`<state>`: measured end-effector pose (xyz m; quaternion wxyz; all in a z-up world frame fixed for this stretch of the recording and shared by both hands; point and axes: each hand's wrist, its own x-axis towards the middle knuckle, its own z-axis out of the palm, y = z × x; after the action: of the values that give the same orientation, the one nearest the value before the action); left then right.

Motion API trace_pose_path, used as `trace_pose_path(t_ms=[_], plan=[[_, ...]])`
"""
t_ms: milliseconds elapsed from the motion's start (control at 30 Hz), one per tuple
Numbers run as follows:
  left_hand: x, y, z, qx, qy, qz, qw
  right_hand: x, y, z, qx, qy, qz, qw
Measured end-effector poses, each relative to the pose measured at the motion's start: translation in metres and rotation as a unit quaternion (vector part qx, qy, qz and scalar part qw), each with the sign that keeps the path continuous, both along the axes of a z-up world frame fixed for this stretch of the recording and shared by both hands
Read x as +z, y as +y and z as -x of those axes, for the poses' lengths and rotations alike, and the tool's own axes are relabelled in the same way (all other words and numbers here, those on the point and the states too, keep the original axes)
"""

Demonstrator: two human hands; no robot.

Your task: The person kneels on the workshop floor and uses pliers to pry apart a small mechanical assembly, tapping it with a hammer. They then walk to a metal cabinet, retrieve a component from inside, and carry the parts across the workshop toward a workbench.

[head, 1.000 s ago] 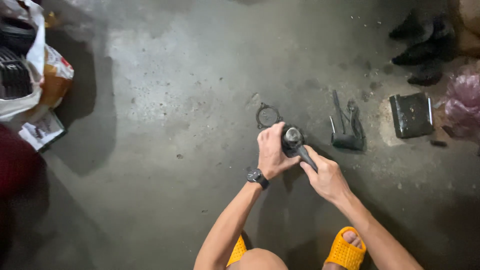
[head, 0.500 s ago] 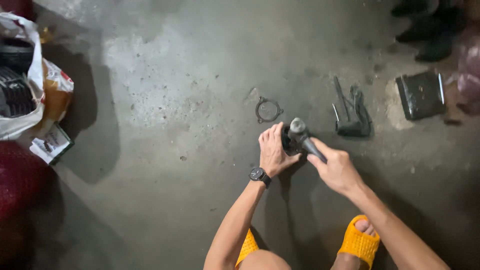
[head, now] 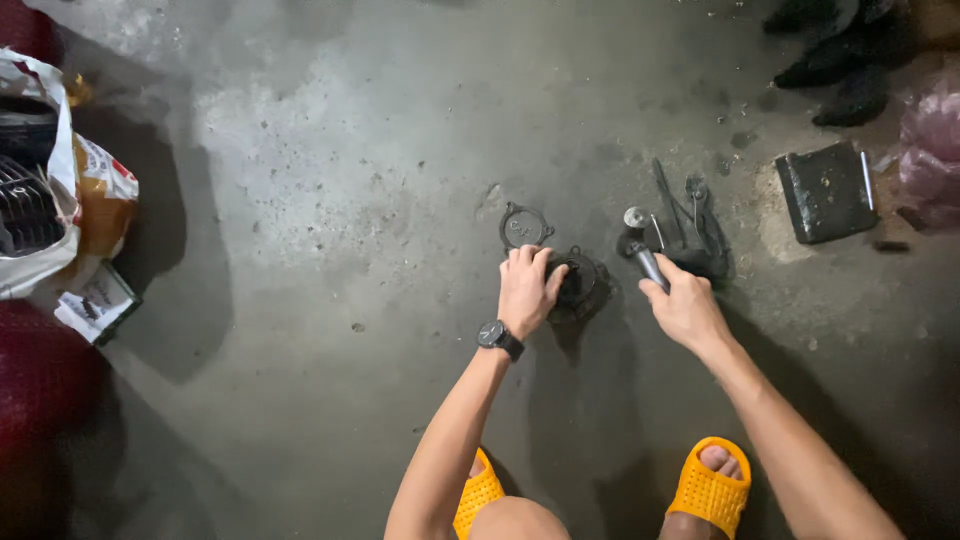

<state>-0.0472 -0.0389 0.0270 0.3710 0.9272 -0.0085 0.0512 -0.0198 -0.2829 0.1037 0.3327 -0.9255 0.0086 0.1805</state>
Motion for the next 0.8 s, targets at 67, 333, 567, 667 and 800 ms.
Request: trace_pose_path(t_ms=[67,333,567,667,800], plan=[[-0.008,-0.007,-0.01,-0.003,-0.005,-0.01,1.0,0.001,-0.001,-0.001,-0.008,0.022,0.006,1.0],[0.026,0.021,-0.061,0.054,0.14,0.128,0.98,0.004,-0.002,-0.004,-0.042,0.049,-0.017,0.998],[-0.026,0.07,-0.066,0.245,0.123,0.193,0.942,-0.01,-0.007,-0.001,-0.035,0.032,-0.006,0.999],[-0.012,0.059,-0.044,0.233,0.054,0.143,0.96,-0.009,-0.006,0.003,-0.026,0.023,-0.004,0.999],[0.042,0.031,0.011,0.027,-0.024,0.02,0.999,-0.008,0.0,0.01,-0.059,0.014,-0.04,0.997]])
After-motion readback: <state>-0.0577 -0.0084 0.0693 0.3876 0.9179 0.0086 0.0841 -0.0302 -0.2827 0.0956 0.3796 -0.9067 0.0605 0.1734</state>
